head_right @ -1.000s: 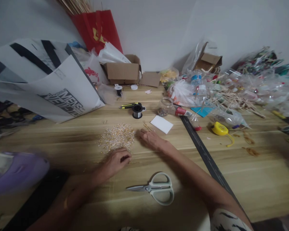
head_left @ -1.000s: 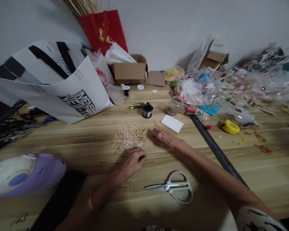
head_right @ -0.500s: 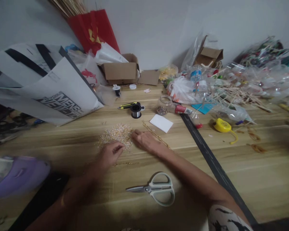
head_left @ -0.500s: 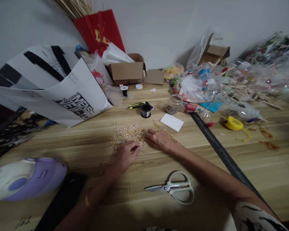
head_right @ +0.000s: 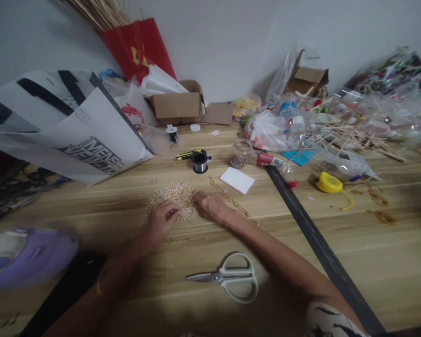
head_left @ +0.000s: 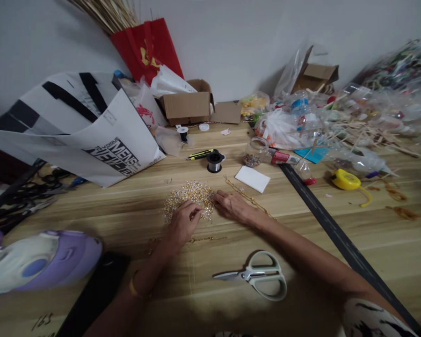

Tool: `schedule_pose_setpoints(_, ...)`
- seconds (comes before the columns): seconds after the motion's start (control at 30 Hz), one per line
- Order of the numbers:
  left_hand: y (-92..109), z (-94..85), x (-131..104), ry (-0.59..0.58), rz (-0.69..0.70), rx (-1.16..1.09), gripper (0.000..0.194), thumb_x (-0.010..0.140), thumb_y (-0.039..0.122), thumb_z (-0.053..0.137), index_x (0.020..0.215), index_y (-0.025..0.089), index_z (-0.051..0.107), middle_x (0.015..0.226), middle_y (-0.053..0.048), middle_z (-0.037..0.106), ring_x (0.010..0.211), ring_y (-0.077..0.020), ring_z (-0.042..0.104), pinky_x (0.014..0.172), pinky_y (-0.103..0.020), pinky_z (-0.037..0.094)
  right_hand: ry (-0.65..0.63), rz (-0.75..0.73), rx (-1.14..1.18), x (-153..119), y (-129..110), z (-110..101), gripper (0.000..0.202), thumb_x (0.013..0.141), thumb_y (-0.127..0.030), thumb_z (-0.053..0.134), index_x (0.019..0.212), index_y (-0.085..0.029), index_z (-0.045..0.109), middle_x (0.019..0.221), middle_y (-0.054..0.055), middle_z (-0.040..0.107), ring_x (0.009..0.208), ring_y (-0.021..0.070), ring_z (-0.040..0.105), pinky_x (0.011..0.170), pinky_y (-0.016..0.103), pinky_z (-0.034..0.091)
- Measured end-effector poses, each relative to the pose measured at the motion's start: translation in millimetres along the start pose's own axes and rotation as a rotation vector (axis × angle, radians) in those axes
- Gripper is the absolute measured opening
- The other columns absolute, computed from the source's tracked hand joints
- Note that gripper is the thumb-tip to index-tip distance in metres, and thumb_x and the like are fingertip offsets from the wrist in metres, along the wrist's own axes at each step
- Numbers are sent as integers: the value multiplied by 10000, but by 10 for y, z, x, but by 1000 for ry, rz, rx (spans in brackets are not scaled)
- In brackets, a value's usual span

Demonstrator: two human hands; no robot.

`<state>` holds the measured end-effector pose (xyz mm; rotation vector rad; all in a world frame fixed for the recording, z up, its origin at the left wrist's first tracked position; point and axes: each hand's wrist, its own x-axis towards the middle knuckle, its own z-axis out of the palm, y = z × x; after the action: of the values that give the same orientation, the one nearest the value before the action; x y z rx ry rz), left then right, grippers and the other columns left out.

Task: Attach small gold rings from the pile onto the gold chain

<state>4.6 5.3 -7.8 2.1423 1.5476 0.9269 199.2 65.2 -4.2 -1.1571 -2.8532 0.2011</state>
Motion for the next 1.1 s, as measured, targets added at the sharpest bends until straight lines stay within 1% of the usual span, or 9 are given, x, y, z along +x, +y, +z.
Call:
schedule_pose_setpoints(0.13, 36, 15, -4, 61, 137, 36, 203, 846, 134, 456, 973, 159, 612, 1098, -98, 591, 1059, -183, 542, 891, -330, 463, 4, -74, 51, -45, 4, -59, 181, 920, -174, 363, 977, -132, 529, 962, 96, 568, 709, 128, 541, 591, 233, 339)
schedule_pose_setpoints(0.2, 80, 20, -8, 17, 169, 61, 302, 858, 116, 427, 1129, 152, 555, 1251, -114, 528, 1186, -193, 469, 988, -370, 409, 16, -117, 100, -77, -5, -112, 178, 925, -166, 362, 960, -127, 532, 941, 98, 565, 726, 125, 532, 619, 231, 347)
schedule_pose_setpoints(0.27, 124, 20, -8, -44, 166, 78, 365, 860, 116, 429, 1217, 149, 500, 1293, -117, 508, 1208, -196, 457, 1014, -382, 391, 23, -135, 174, -111, -18, -179, 176, 932, -173, 359, 960, -125, 526, 882, 85, 579, 719, 125, 525, 628, 230, 347)
schedule_pose_setpoints(0.37, 175, 10, 0, -117, 124, 82, 323, 850, 141, 470, 1162, 159, 550, 1159, -103, 608, 1072, -201, 558, 932, -367, 450, -1, -151, 288, -158, -27, -276, 168, 932, -184, 376, 911, -126, 532, 794, 59, 590, 678, 119, 515, 624, 229, 345)
schedule_pose_setpoints(0.53, 216, -4, 25, -165, 61, 47, 135, 821, 135, 519, 806, 149, 653, 789, -54, 672, 759, -164, 618, 719, -274, 484, -17, -185, 342, -202, -10, -341, 141, 916, -174, 409, 903, -123, 540, 812, 65, 605, 728, 126, 536, 656, 229, 354)
schedule_pose_setpoints(0.77, 189, -27, 22, -118, 53, -1, 113, 809, 156, 522, 765, 160, 626, 724, -22, 641, 667, -125, 582, 624, -220, 437, -56, -185, 251, -260, -3, -452, 166, 915, -171, 403, 842, -126, 546, 721, 45, 589, 614, 110, 498, 583, 227, 320)
schedule_pose_setpoints(0.87, 215, -47, 11, -128, 22, -11, 107, 799, 150, 525, 752, 158, 620, 688, -11, 638, 632, -116, 576, 600, -211, 425, -44, -168, 224, -290, -31, -496, 120, 891, -172, 450, 841, -129, 550, 757, 51, 596, 646, 119, 517, 588, 230, 322)
schedule_pose_setpoints(1.0, 286, -39, -6, -149, -10, -17, 111, 788, 148, 531, 737, 161, 629, 674, -9, 652, 611, -115, 583, 580, -205, 420, -16, -171, 315, -306, -136, -496, 78, 837, -163, 541, 909, -134, 557, 841, 61, 610, 711, 130, 547, 601, 225, 338)
schedule_pose_setpoints(1.1, 317, -18, -16, -134, -27, -51, 101, 775, 150, 543, 738, 162, 637, 684, -13, 668, 609, -117, 595, 575, -204, 427, -10, -166, 410, -305, -214, -491, 69, 852, -124, 509, 893, -134, 564, 763, 34, 610, 654, 108, 535, 585, 213, 334)
